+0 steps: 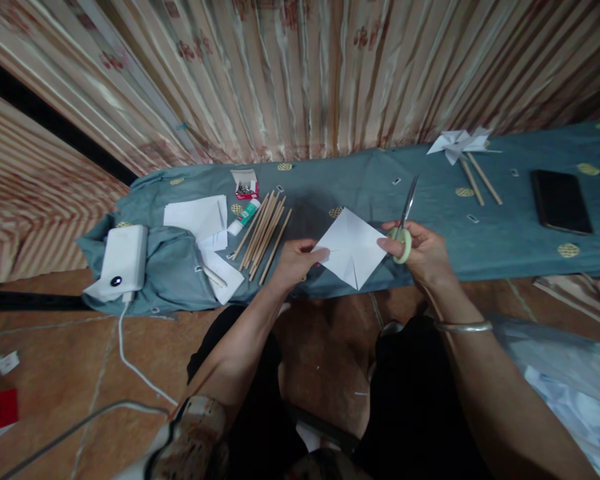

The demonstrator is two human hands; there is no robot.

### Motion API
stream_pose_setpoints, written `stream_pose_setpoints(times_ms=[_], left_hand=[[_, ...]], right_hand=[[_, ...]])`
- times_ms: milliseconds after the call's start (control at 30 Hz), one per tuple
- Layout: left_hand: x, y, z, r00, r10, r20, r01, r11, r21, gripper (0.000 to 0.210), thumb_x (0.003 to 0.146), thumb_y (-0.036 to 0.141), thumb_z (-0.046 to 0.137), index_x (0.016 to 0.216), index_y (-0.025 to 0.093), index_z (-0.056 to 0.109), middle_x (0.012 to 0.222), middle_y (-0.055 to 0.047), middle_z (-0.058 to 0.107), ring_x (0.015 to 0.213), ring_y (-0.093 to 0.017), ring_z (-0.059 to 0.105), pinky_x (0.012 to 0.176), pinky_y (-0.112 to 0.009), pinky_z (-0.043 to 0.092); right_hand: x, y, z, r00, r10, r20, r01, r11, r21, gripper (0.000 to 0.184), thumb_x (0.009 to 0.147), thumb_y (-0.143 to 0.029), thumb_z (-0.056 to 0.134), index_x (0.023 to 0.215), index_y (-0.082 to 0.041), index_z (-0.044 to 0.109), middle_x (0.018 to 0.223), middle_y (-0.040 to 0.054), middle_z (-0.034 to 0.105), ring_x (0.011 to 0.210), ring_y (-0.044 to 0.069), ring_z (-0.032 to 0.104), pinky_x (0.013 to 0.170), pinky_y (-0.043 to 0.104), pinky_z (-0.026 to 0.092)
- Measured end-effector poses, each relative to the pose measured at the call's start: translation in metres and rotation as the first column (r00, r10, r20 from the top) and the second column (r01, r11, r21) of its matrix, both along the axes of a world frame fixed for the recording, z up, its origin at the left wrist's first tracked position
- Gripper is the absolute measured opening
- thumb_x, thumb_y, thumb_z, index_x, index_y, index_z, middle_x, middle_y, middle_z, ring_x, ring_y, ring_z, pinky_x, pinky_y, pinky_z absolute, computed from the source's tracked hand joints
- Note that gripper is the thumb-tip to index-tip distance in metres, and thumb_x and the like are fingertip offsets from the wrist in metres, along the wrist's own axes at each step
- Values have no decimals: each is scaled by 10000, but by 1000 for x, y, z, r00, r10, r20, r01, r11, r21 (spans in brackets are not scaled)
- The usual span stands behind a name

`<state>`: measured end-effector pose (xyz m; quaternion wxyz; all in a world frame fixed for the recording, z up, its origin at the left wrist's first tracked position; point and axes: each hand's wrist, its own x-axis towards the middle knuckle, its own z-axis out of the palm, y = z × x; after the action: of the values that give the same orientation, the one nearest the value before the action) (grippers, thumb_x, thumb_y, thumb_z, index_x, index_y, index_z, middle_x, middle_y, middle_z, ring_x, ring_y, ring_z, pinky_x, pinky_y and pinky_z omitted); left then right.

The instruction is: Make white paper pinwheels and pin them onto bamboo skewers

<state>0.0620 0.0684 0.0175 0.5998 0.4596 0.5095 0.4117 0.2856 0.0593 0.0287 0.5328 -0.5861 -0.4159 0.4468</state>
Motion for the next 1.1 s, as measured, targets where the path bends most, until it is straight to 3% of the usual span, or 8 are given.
stream_pose_setpoints(times_ms=[433, 633, 733, 867, 967, 1100], left_hand=[[-8, 8, 2, 990, 113, 80, -113, 994, 5, 126, 572, 279, 729, 590, 162, 685, 541, 16, 625, 512, -84, 511, 537, -218, 398], [-2, 9, -4, 934, 255, 249, -244, 967, -74, 212, 557, 328, 777, 657, 154, 707, 607, -9, 668, 566, -93, 574, 583, -219, 452], [11, 3, -13, 958, 167, 235, -172, 985, 1, 287, 585, 353, 794, 791, 159, 744, 749, -44, 727, 654, -118, 623, 656, -246, 495], [30, -10, -21, 998, -8, 60, -3, 983, 182, 435, 578, 334, 845, 972, 182, 742, 1029, -84, 743, 915, -196, 672, 790, -294, 528], [41, -17, -19, 1000, -21, -5, 22, 973, 230, 489, 637, 353, 837, 1084, 194, 719, 1119, -91, 730, 1047, -235, 660, 904, -350, 527], [47, -19, -10, 994, 7, 107, -28, 981, 192, 342, 750, 366, 760, 1040, 186, 734, 1139, -84, 735, 1111, -235, 660, 1008, -374, 504]], right_hand=[[9, 8, 3, 995, -86, -40, 86, 996, 11, 316, 439, -212, 849, 732, -218, 729, 597, -66, 589, 529, 75, 474, 492, 208, 377], [1, 13, 0, 919, -273, -284, 264, 962, -72, 284, 458, -176, 835, 709, -189, 703, 596, -59, 610, 512, 64, 502, 435, 171, 373], [-10, 15, -2, 866, -285, -412, 250, 958, -137, 283, 459, -156, 817, 698, -182, 667, 601, -52, 619, 503, 61, 526, 414, 152, 389], [-29, 13, -6, 863, -230, -449, 177, 972, -157, 299, 467, -185, 819, 706, -196, 640, 613, -57, 617, 497, 63, 538, 423, 164, 423], [-44, 9, -9, 876, -203, -437, 146, 976, -161, 337, 466, -216, 837, 741, -202, 643, 625, -59, 617, 510, 68, 539, 446, 181, 424], [-60, 7, -11, 916, -144, -375, 100, 986, -135, 387, 468, -292, 854, 772, -211, 629, 634, -68, 605, 519, 83, 537, 500, 225, 431]])
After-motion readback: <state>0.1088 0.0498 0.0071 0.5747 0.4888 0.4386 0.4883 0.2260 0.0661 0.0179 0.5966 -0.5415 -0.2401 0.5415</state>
